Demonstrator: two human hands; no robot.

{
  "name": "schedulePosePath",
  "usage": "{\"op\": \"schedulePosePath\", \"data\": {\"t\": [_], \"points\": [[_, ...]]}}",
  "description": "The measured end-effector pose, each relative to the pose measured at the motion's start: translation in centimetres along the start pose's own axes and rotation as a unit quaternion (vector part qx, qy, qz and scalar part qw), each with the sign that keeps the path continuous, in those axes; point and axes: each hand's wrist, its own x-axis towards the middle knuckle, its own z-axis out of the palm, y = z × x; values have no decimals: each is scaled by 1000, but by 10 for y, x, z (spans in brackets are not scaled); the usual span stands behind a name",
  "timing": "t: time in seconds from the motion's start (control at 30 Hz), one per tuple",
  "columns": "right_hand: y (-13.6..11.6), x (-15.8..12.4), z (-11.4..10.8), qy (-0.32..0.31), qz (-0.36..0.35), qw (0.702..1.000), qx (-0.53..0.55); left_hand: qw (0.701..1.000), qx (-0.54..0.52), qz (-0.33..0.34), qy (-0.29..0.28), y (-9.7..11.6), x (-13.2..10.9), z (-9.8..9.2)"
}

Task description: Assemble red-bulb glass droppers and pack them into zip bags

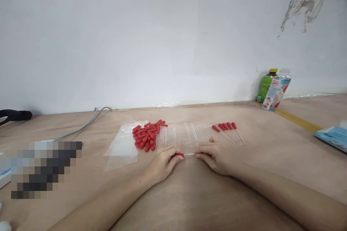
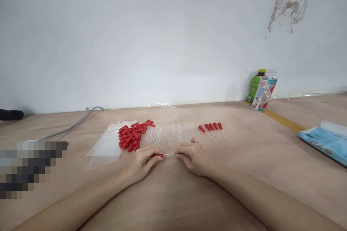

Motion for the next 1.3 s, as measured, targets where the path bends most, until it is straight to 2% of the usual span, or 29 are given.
{"op": "schedulePosePath", "data": {"t": [0.13, 0.3, 0.87, 0.97, 1.1, 1.17, 1.2, 1.27, 1.3], "points": [[2, -1, 4, 24, -7, 998, -63, 999, 39, 10, -21, 1, 0, 1], [-3, -2, 9, 44, -23, 997, -55, 997, 65, 24, -26, 2, -1, 2], [-14, 3, 14, -23, 25, 999, -41, 995, 71, 61, -41, 1, -2, 3], [-19, 3, 7, -43, 22, 998, -40, 994, 72, 68, -54, 1, -2, 3], [-22, 4, -19, -87, 29, 995, -45, 996, 51, 56, -48, 3, -3, 1], [-12, 6, -36, -98, 55, 993, -36, 999, 30, 27, -27, 2, -3, 0], [-2, 6, -44, -82, 88, 992, -39, 999, 22, 14, -18, 2, -4, 0], [23, 7, -58, 4, 191, 978, -79, 1000, 17, 0, -14, 0, -4, 0], [38, 6, -63, 37, 250, 962, -107, 1000, 19, -1, -17, -1, -4, 0]]}}
